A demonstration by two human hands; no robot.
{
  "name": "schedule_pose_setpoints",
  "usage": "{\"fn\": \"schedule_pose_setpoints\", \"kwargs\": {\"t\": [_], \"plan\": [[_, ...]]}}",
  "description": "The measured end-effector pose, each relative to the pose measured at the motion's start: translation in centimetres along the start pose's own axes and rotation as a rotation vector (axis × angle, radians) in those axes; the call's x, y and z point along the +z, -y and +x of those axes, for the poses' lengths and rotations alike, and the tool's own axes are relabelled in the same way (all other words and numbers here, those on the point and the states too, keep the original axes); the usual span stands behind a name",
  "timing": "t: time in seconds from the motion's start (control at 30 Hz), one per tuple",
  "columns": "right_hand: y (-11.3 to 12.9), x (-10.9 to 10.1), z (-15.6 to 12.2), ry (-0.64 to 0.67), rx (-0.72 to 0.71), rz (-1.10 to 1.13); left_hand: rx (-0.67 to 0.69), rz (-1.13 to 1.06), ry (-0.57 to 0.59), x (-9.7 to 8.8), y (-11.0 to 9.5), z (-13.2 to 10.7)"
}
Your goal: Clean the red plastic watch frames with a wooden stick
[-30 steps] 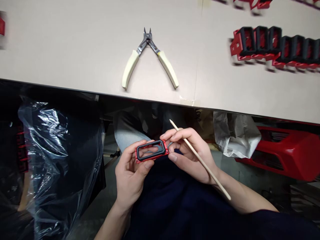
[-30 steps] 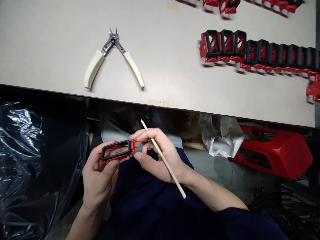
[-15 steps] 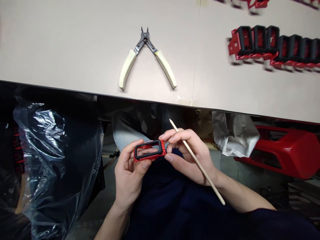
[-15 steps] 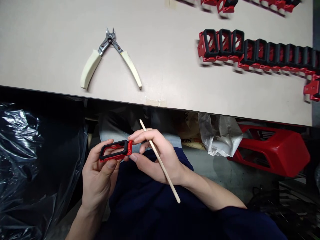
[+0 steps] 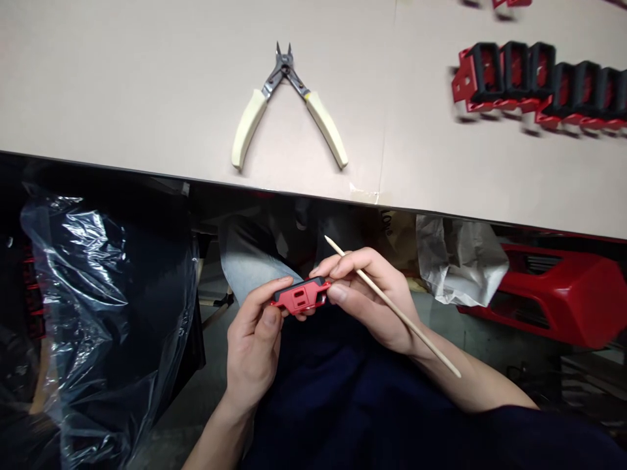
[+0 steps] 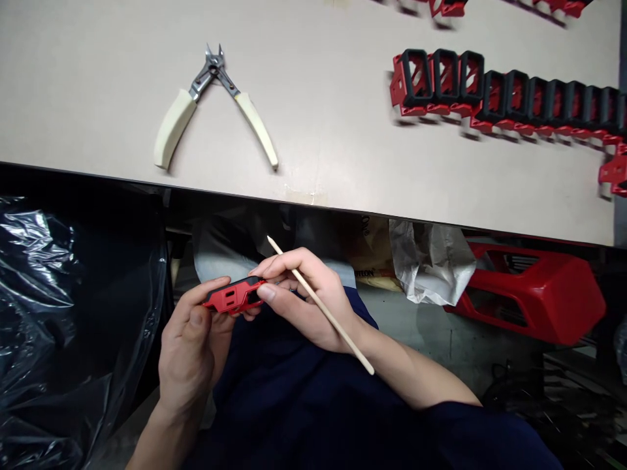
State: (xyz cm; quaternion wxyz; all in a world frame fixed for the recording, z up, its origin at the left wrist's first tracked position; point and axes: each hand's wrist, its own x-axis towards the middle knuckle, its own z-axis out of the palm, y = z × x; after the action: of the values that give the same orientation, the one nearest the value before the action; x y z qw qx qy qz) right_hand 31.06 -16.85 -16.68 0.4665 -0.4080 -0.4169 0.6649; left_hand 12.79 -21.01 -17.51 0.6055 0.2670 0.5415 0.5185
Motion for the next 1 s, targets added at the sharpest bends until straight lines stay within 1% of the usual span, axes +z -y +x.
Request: {"fn": "schedule_pose_setpoints", "kwargs": {"t": [0.1, 0.23, 0.4, 0.53, 0.63, 0.77, 0.9, 1.0], "plan": [[0.1, 0.1, 0.0, -0.013, 0.045, 0.084, -0.002, 0.006, 0.0, -0.1, 0.1, -0.1], [0.2, 0.2, 0.1, -0.037, 0.08, 0.101, -0.029, 0.02, -0.023, -0.1, -0.1, -0.1], [0.1, 0.1, 0.2, -0.07, 0.193, 0.084, -0.067, -0.071, 0.052, 0.7, -0.9, 0.3], [0.3, 0.3, 0.1, -0.063, 0.213, 0.079, -0.072, -0.102, 0.101, 0.9, -0.9, 0.6], [0.8, 0.6, 0.0, -0.058, 0.197, 0.067, -0.056, -0.113, 0.133, 0.7, -0.6, 0.6], [1.1, 0.6, -0.2, -0.042, 0.144, 0.092, -0.025, -0.108, 0.116, 0.5, -0.7, 0.4], [0.4, 0.4, -0.3, 0.0, 0.13, 0.09, -0.01, -0.042, 0.053, 0.2, -0.5, 0.4], [0.5, 0.6, -0.6, 0.03, 0.058, 0.019, -0.027, 0.088, -0.015, -0.3, 0.0, -0.1]]}}
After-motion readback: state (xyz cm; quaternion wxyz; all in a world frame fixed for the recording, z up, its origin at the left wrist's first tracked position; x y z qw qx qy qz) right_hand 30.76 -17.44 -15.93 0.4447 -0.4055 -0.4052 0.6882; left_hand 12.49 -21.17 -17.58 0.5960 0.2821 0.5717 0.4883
